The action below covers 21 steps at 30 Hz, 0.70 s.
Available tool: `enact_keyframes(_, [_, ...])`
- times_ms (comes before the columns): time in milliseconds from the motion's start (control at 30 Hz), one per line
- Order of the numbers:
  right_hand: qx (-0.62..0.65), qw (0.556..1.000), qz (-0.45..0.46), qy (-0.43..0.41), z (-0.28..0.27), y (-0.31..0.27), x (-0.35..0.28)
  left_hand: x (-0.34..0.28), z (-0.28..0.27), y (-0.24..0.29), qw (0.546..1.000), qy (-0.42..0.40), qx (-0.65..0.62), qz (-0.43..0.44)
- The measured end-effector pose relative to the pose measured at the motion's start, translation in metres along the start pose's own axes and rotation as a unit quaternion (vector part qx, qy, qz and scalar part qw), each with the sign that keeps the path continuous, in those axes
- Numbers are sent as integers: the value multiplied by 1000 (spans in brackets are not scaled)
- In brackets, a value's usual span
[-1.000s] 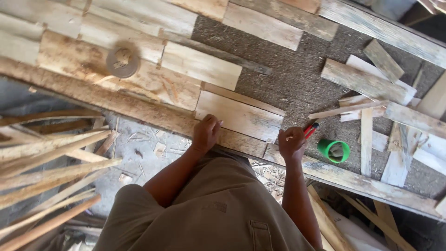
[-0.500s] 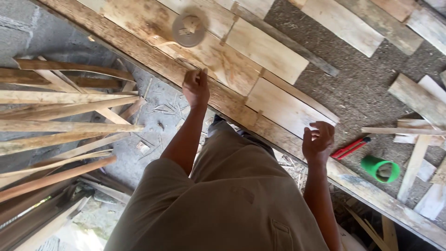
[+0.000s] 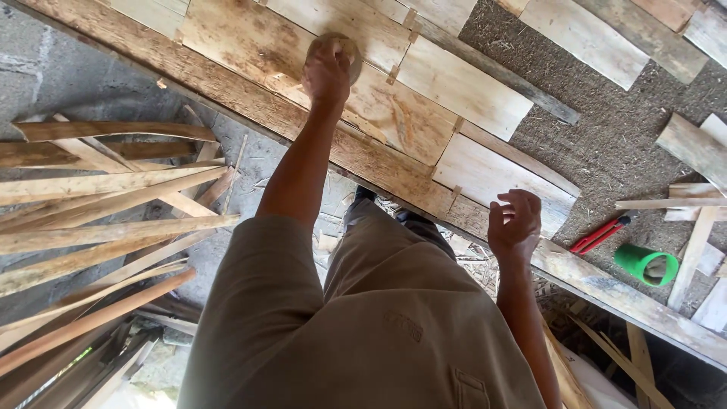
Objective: The person attaches small wooden tabs to wood shingles laid on a workbench. They take small pieces from a green cup, press them onto the shingle surfaces one at a time, and occasionally use pliers and a utility knife on the pieces.
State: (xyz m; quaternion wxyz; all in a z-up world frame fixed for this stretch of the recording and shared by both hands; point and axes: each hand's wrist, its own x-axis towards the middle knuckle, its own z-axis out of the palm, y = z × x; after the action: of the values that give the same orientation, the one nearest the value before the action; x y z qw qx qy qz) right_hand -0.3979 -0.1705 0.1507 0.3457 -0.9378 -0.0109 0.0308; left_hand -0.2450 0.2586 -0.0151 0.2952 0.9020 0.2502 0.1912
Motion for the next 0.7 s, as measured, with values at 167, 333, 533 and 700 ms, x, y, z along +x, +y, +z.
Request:
enact_keyframes(167, [-10,1000,-15,2,5,0,-3,6,34,-19,999,-14,-24,-41])
enact_keyframes(333, [-23,1000,18,2,5,-5,-8,8,13,1,996,-19,-53,-67])
enact_keyframes(533, [-6,1000,16,21,4,-9,-10,9,6,7,993,-71,-14,-96])
enact_keyframes(700, [-9,1000,14,19,5,-10,-8,9,19,-12,999,23,-8,-21])
